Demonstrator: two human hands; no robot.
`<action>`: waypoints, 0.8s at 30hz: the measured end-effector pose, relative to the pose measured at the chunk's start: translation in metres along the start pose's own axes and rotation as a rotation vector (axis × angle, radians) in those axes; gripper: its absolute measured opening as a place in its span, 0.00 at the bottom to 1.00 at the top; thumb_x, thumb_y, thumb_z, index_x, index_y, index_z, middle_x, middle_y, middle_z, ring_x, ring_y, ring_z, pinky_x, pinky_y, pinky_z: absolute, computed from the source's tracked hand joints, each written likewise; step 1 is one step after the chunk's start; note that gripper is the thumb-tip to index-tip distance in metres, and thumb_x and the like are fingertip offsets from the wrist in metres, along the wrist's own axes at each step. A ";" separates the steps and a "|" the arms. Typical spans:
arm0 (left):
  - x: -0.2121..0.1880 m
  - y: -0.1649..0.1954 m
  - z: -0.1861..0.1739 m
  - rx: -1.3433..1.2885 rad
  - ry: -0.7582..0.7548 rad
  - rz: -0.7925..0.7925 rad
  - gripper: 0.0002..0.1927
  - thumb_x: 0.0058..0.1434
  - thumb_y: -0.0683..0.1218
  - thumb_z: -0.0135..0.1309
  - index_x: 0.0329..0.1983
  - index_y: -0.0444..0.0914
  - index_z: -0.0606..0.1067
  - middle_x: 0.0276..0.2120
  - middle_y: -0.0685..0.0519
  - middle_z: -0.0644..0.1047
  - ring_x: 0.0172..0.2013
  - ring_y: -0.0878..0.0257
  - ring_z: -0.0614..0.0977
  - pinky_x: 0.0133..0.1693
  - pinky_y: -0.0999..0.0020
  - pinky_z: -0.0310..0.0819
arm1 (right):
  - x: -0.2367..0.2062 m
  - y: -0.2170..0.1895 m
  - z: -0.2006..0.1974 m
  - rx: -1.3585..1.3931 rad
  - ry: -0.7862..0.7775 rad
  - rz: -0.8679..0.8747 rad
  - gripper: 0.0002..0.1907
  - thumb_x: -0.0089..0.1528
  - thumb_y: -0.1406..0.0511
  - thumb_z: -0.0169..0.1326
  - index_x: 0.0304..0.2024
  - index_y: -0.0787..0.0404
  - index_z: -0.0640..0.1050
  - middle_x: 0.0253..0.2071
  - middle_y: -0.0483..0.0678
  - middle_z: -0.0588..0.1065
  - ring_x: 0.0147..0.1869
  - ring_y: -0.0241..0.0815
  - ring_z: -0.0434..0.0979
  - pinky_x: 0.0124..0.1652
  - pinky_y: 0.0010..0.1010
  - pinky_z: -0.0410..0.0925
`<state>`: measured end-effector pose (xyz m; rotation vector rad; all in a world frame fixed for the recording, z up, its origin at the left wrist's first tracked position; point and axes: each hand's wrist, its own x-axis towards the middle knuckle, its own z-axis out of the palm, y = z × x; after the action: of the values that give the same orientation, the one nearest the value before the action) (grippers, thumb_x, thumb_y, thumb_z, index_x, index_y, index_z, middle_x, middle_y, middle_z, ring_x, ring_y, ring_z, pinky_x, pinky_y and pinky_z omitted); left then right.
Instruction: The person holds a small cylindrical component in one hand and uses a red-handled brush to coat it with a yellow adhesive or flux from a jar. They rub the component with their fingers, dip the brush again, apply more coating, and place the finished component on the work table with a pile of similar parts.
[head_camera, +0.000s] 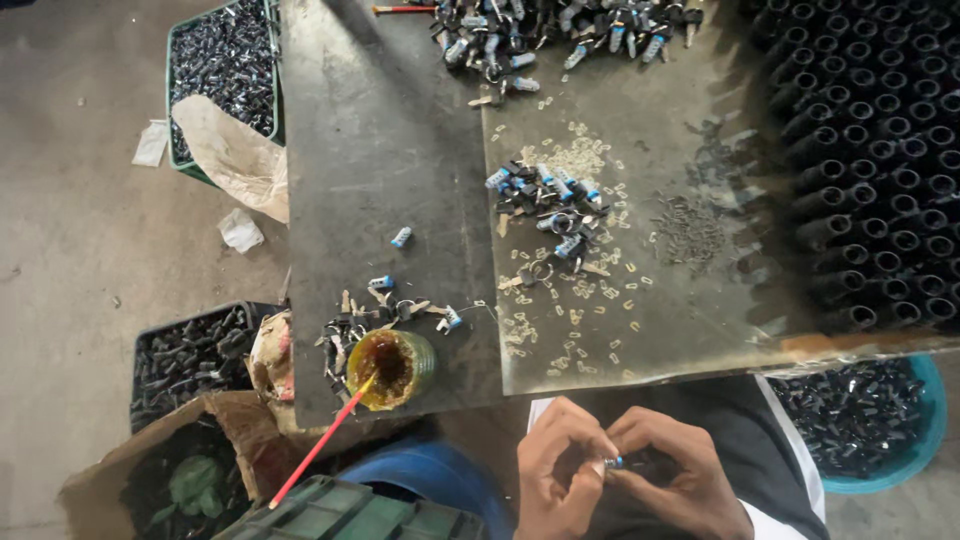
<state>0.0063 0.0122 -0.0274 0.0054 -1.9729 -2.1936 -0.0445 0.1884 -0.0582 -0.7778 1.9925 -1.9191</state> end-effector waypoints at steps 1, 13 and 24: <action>0.000 0.002 -0.002 0.011 0.009 -0.003 0.09 0.52 0.32 0.47 0.33 0.33 0.77 0.34 0.50 0.73 0.34 0.66 0.74 0.36 0.73 0.66 | 0.002 0.000 0.001 -0.006 -0.016 -0.025 0.13 0.50 0.72 0.69 0.35 0.66 0.79 0.37 0.49 0.81 0.40 0.40 0.84 0.39 0.28 0.74; -0.004 0.022 -0.004 0.072 0.142 -0.089 0.08 0.58 0.32 0.50 0.39 0.33 0.73 0.36 0.52 0.71 0.35 0.68 0.71 0.37 0.75 0.65 | 0.011 -0.004 0.013 0.023 -0.021 -0.022 0.14 0.52 0.73 0.66 0.39 0.66 0.80 0.41 0.52 0.81 0.44 0.42 0.83 0.42 0.29 0.74; -0.036 0.002 -0.062 -0.143 0.963 0.081 0.12 0.70 0.42 0.54 0.54 0.37 0.68 0.29 0.58 0.65 0.23 0.72 0.66 0.25 0.75 0.60 | -0.025 -0.006 -0.023 0.083 0.282 0.193 0.14 0.62 0.78 0.56 0.50 0.73 0.80 0.41 0.55 0.80 0.42 0.40 0.81 0.45 0.23 0.73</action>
<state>0.0504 -0.0438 -0.0367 0.7806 -1.2354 -1.7406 -0.0348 0.2217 -0.0542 -0.2931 2.0389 -2.0721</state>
